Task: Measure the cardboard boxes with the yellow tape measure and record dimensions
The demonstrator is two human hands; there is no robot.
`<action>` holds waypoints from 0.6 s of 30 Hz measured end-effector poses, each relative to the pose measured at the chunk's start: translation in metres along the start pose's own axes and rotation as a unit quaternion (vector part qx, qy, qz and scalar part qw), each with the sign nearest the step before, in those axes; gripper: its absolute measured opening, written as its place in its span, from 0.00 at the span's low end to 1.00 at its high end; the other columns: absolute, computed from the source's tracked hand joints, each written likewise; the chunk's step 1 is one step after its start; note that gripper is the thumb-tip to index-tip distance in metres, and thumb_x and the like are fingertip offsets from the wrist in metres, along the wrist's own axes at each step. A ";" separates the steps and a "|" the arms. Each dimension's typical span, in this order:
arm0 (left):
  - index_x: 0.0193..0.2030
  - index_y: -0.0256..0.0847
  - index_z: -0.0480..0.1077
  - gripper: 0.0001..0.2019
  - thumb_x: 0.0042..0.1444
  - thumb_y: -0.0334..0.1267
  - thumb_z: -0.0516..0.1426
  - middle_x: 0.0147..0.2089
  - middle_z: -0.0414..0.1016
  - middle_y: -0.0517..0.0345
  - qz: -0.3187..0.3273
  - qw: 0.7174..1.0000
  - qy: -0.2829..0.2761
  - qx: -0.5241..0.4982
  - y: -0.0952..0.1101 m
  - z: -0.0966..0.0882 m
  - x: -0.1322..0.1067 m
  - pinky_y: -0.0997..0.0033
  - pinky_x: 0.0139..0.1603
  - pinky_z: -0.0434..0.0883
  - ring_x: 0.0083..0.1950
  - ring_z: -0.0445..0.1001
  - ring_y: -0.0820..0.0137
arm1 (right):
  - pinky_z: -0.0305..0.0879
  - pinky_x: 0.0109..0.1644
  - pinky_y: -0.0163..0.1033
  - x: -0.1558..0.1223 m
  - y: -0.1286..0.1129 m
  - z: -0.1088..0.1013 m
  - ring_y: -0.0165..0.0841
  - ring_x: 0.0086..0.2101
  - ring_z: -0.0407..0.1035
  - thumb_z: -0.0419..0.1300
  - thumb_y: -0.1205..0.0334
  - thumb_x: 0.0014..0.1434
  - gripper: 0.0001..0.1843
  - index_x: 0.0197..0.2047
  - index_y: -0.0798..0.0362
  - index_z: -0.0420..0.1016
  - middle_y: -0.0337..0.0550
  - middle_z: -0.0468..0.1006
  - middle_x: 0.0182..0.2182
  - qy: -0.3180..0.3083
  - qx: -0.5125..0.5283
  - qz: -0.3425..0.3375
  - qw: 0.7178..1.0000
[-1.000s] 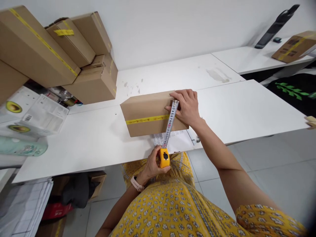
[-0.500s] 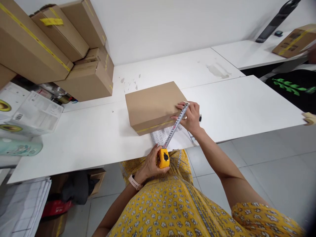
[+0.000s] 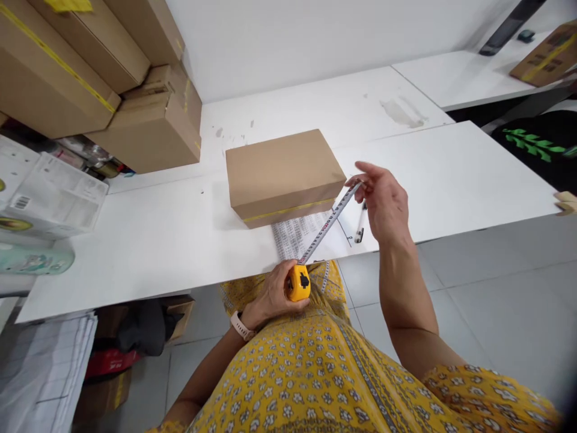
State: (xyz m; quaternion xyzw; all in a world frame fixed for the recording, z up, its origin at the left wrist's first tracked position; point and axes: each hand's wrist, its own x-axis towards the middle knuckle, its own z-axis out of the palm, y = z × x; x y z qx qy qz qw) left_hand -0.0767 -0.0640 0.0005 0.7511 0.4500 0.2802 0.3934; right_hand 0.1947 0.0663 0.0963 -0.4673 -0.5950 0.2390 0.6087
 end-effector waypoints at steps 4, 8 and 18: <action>0.70 0.44 0.60 0.43 0.48 0.44 0.71 0.66 0.72 0.42 -0.010 0.999 -0.035 -0.018 0.011 -0.005 -0.010 0.45 0.67 0.70 0.64 0.74 0.49 | 0.66 0.26 0.40 -0.029 -0.011 -0.012 0.29 0.23 0.64 0.61 0.38 0.66 0.20 0.49 0.43 0.79 0.37 0.75 0.28 0.013 0.054 0.043 0.998; 0.75 0.45 0.50 0.51 0.49 0.45 0.72 0.69 0.68 0.41 -0.047 0.996 -0.031 -0.067 0.014 -0.005 -0.015 0.44 0.68 0.69 0.67 0.72 0.49 | 0.66 0.25 0.39 -0.083 -0.005 0.006 0.29 0.22 0.65 0.60 0.43 0.68 0.15 0.48 0.43 0.77 0.34 0.72 0.24 0.007 0.058 0.095 0.994; 0.71 0.44 0.54 0.48 0.50 0.55 0.72 0.66 0.66 0.44 0.069 0.977 0.195 0.056 0.023 -0.067 0.021 0.51 0.57 0.77 0.62 0.74 0.54 | 0.67 0.37 0.45 -0.092 0.056 -0.002 0.36 0.29 0.69 0.55 0.44 0.69 0.16 0.46 0.47 0.71 0.38 0.73 0.27 0.101 -0.275 0.146 0.945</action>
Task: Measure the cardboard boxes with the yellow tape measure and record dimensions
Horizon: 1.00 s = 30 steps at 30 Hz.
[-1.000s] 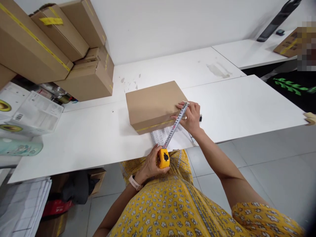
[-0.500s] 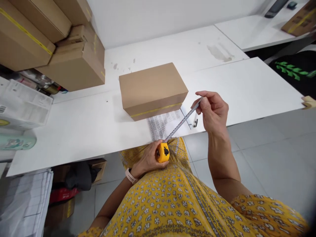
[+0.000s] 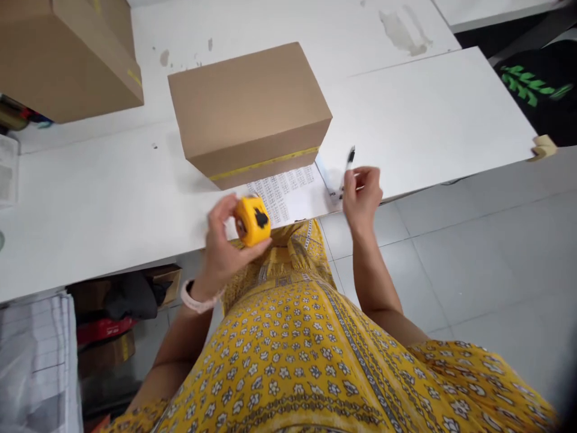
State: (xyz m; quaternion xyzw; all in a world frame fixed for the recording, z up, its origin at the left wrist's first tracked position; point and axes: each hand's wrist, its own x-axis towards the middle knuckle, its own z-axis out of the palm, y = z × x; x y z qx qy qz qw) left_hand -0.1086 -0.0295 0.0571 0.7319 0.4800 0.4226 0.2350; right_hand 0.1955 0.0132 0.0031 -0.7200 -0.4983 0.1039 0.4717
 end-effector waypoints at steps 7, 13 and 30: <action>0.73 0.50 0.55 0.47 0.50 0.49 0.72 0.69 0.66 0.57 0.169 0.954 0.043 0.244 -0.024 -0.057 0.132 0.52 0.65 0.72 0.67 0.69 0.59 | 0.61 0.47 0.49 0.062 0.045 0.032 0.41 0.37 0.64 0.68 0.63 0.57 0.19 0.52 0.49 0.74 0.43 0.72 0.32 -0.102 -0.112 0.011 0.988; 0.71 0.48 0.62 0.35 0.58 0.50 0.64 0.67 0.69 0.54 0.117 0.925 0.012 0.361 -0.053 -0.050 0.158 0.34 0.70 0.63 0.69 0.67 0.47 | 0.64 0.44 0.47 0.052 0.039 0.010 0.35 0.28 0.62 0.59 0.67 0.60 0.16 0.50 0.47 0.80 0.37 0.69 0.25 -0.126 0.097 0.080 0.984; 0.74 0.36 0.61 0.25 0.74 0.41 0.52 0.75 0.65 0.43 0.116 0.924 -0.208 0.299 -0.032 0.086 -0.031 0.44 0.78 0.54 0.78 0.60 0.56 | 0.73 0.37 0.44 -0.041 -0.028 0.007 0.32 0.26 0.69 0.43 0.30 0.70 0.32 0.46 0.44 0.77 0.37 0.71 0.24 -0.325 0.402 0.126 0.847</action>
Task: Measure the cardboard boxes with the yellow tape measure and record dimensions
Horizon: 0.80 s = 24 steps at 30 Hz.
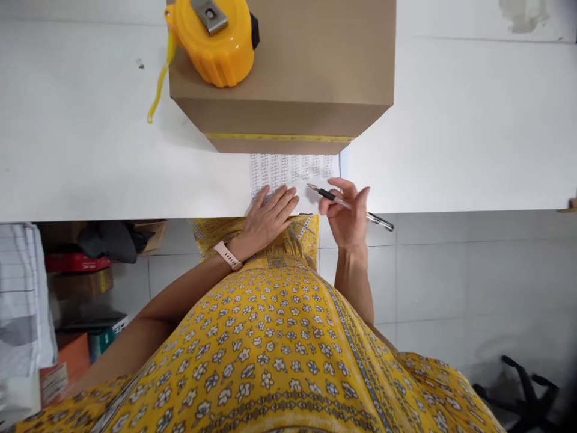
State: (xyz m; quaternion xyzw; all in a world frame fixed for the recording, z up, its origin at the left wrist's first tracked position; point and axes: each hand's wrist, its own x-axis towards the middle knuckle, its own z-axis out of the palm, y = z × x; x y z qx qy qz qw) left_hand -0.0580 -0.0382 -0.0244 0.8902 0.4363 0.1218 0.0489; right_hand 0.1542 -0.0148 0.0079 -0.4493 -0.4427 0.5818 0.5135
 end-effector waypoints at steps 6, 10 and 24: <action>0.69 0.39 0.68 0.21 0.74 0.41 0.53 0.70 0.73 0.46 -0.021 0.999 0.045 -0.007 0.003 0.009 0.000 0.47 0.77 0.58 0.73 0.67 0.58 | 0.73 0.47 0.44 0.019 0.012 0.028 0.33 0.39 0.73 0.69 0.40 0.58 0.20 0.45 0.47 0.78 0.39 0.80 0.38 0.004 -0.109 -0.012 0.994; 0.69 0.41 0.69 0.21 0.73 0.40 0.54 0.70 0.72 0.47 -0.020 0.998 0.039 -0.033 0.006 0.010 0.002 0.47 0.76 0.60 0.73 0.67 0.58 | 0.68 0.39 0.40 0.026 0.018 0.029 0.29 0.32 0.66 0.62 0.43 0.66 0.18 0.35 0.48 0.71 0.35 0.71 0.29 0.078 -0.167 -0.076 0.980; 0.67 0.40 0.70 0.19 0.73 0.37 0.53 0.67 0.75 0.46 -0.019 0.998 0.055 -0.040 0.009 0.016 0.003 0.48 0.75 0.64 0.71 0.71 0.57 | 0.55 0.27 0.37 0.028 0.028 0.025 0.27 0.23 0.55 0.61 0.45 0.66 0.19 0.32 0.46 0.60 0.31 0.61 0.23 0.067 -0.263 -0.088 0.958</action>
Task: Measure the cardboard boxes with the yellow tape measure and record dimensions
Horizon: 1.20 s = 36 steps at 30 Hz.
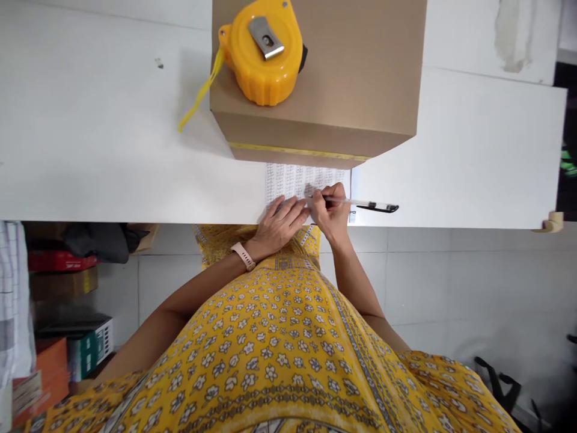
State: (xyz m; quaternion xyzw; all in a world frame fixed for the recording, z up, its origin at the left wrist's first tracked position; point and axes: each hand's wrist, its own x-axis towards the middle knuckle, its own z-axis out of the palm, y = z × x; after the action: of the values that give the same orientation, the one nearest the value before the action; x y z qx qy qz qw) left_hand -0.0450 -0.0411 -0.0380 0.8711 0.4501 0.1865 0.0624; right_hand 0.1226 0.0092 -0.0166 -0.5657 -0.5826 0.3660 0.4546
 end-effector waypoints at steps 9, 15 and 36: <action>0.67 0.41 0.71 0.18 0.73 0.37 0.54 0.67 0.76 0.47 0.006 1.000 0.002 0.016 0.001 0.002 0.000 0.50 0.76 0.63 0.71 0.70 0.58 | 0.55 0.28 0.37 -0.001 0.007 -0.002 0.27 0.24 0.57 0.60 0.49 0.67 0.15 0.33 0.47 0.62 0.31 0.64 0.23 -0.006 -0.038 -0.031 0.999; 0.66 0.38 0.72 0.18 0.73 0.37 0.54 0.66 0.77 0.46 0.014 0.999 0.024 0.030 0.001 0.006 0.000 0.50 0.75 0.64 0.70 0.72 0.58 | 0.56 0.28 0.37 0.000 0.008 -0.002 0.27 0.23 0.58 0.60 0.51 0.66 0.14 0.33 0.47 0.63 0.31 0.64 0.23 -0.010 -0.045 -0.030 0.998; 0.66 0.40 0.72 0.18 0.73 0.37 0.54 0.66 0.77 0.46 0.024 0.998 0.029 0.045 -0.002 0.008 -0.002 0.50 0.76 0.63 0.70 0.71 0.58 | 0.55 0.28 0.37 0.002 0.012 0.000 0.26 0.23 0.57 0.61 0.55 0.65 0.14 0.31 0.47 0.61 0.30 0.62 0.23 -0.022 -0.041 -0.028 0.999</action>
State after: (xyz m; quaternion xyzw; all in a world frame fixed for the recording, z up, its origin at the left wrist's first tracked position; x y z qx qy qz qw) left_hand -0.0443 -0.0410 -0.0465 0.8779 0.4384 0.1923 0.0056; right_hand 0.1263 0.0121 -0.0274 -0.5586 -0.6230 0.3413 0.4282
